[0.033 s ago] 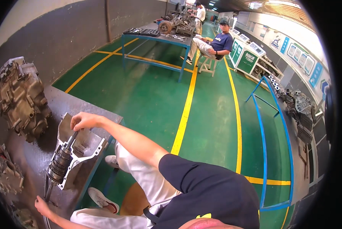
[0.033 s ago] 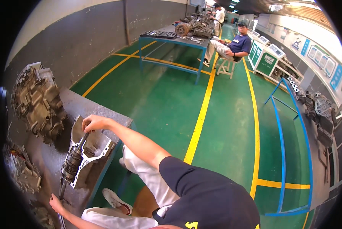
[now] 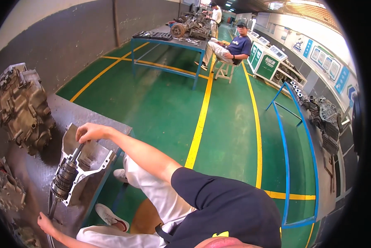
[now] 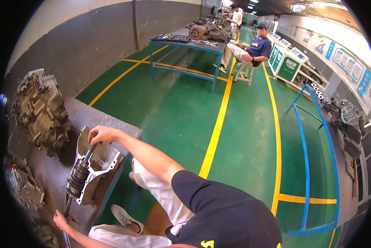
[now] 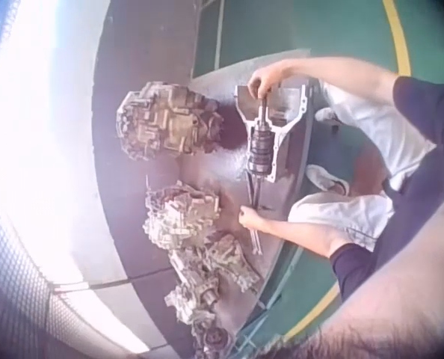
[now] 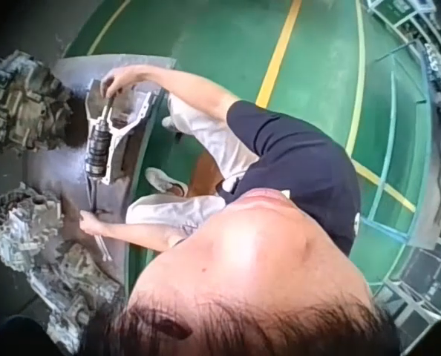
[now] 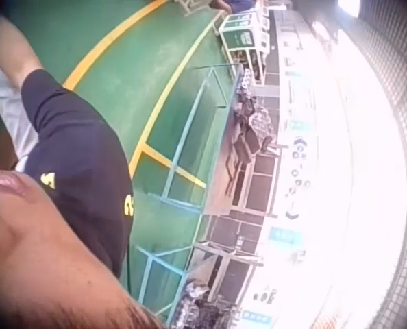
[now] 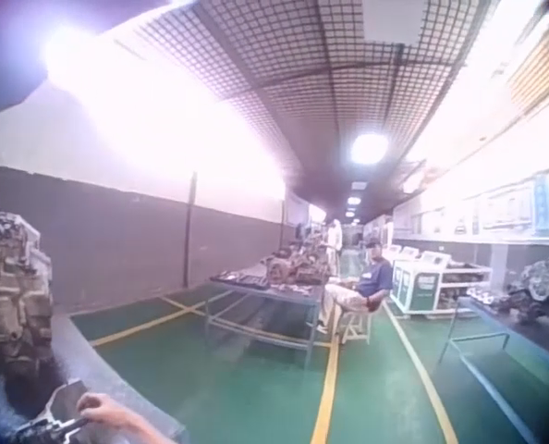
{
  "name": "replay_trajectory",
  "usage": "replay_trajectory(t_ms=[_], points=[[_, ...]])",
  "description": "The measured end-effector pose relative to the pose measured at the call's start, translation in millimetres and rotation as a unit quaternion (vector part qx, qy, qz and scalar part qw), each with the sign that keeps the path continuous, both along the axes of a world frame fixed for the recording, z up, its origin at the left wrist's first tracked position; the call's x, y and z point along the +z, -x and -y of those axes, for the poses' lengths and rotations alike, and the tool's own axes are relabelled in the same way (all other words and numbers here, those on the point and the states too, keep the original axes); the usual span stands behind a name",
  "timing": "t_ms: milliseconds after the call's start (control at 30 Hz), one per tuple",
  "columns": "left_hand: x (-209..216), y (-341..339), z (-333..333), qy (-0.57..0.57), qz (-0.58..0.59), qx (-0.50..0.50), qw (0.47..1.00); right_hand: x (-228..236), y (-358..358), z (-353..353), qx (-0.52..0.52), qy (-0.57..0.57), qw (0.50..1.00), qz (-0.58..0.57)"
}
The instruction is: The person reassembles a mechanical gear assembly within a transmission housing, rotating the shaft by hand and checking the fit of the gears against the housing walls.
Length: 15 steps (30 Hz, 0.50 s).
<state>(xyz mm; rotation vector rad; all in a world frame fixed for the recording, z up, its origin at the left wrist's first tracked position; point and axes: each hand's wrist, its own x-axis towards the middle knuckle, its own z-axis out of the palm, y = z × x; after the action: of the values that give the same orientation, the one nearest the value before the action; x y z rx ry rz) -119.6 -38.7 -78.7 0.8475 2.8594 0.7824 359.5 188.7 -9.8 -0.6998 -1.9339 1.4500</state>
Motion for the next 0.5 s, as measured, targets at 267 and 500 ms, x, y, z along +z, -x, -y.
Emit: replay_trajectory(t_ms=[267,500], points=[[-0.9,-61.2,-23.3,-0.273,0.084,-0.027,0.958,-16.3,16.8,-5.3,-0.083,-0.039,0.990,-0.106],[8.9,-82.4,-48.7,-0.493,0.291,0.193,0.797,-19.5,16.9,3.8,-0.157,-0.107,0.981,-0.040]])
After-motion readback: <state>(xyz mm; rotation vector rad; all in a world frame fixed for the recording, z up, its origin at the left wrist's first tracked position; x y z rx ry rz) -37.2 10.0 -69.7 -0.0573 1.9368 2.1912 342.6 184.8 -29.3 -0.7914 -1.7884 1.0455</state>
